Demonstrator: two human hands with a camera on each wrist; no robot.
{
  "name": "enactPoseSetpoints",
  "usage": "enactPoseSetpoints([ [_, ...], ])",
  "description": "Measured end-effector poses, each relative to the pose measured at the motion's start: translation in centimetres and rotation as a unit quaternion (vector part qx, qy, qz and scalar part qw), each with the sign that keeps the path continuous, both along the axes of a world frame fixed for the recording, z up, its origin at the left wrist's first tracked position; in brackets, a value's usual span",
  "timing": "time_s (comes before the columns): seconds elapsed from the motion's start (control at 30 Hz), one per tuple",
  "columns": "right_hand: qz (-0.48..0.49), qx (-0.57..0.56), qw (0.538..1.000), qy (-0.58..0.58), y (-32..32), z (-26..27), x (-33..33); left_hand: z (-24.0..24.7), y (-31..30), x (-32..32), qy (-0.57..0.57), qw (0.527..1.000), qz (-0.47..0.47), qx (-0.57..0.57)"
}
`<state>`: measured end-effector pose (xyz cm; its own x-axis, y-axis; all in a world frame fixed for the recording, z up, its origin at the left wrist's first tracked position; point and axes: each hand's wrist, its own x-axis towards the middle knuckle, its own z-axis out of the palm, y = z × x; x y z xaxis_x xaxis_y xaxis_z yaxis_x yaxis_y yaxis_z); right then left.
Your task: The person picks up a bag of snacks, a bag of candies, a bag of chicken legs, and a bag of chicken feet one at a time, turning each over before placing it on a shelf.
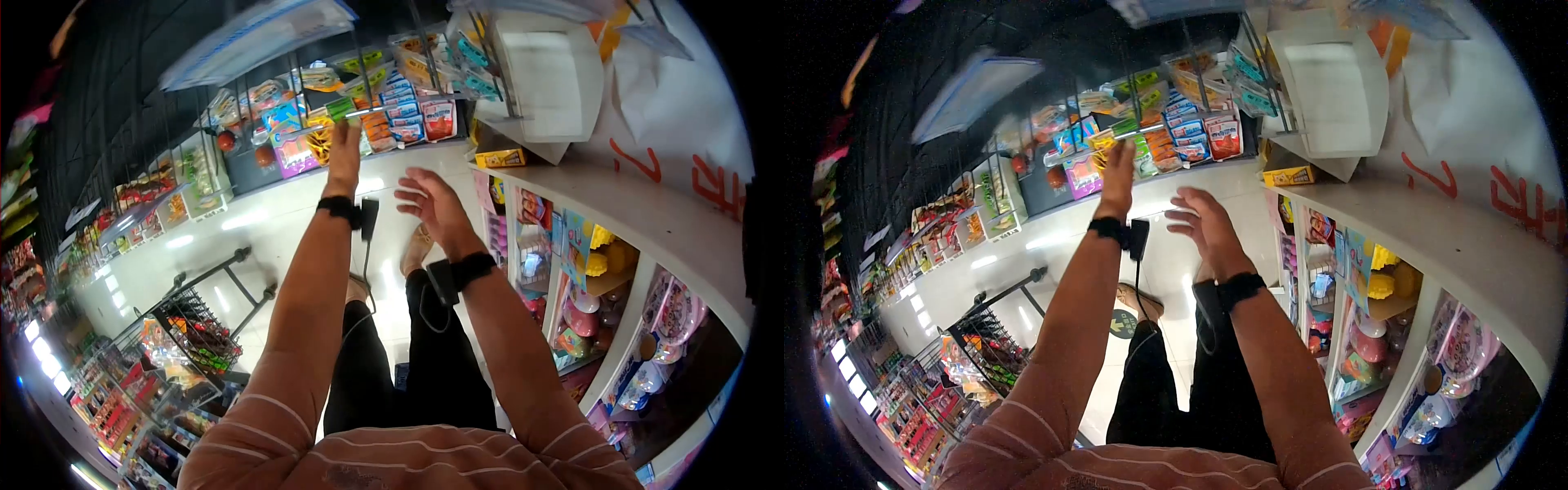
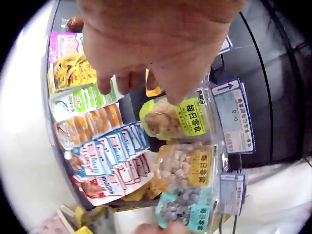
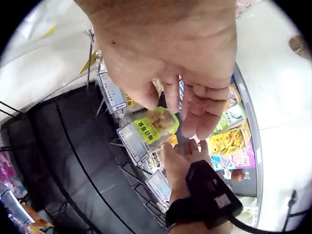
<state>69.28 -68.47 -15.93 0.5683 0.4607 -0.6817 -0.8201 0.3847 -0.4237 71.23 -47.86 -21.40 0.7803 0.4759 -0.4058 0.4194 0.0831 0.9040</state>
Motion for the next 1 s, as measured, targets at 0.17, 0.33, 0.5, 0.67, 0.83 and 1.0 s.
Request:
enactPoseSetpoints([
  [0.17,0.038,-0.002,0.998,0.042,-1.7,2.5,-6.1,-1.1,0.3,-13.2,0.155,0.967,-0.195,0.048],
  [0.33,0.152,-0.034,0.986,0.061,-3.0,5.9,-11.8,4.9,2.3,-26.8,0.275,0.951,-0.13,-0.052],
  [0.5,0.221,-0.089,0.971,0.024,0.2,10.0,-16.3,10.1,9.2,-37.2,0.198,0.974,-0.108,-0.001],
  [0.67,0.312,-0.08,0.945,-0.05,7.9,14.1,-21.1,22.0,17.3,-44.9,0.092,0.992,0.083,0.037],
  [0.83,0.396,-0.109,0.905,-0.115,16.6,19.3,-26.8,28.8,25.3,-54.3,0.062,0.968,0.238,0.057],
  [1.0,0.44,-0.099,0.881,-0.141,22.1,22.0,-32.2,30.0,31.6,-64.9,0.005,0.941,0.331,0.072],
])
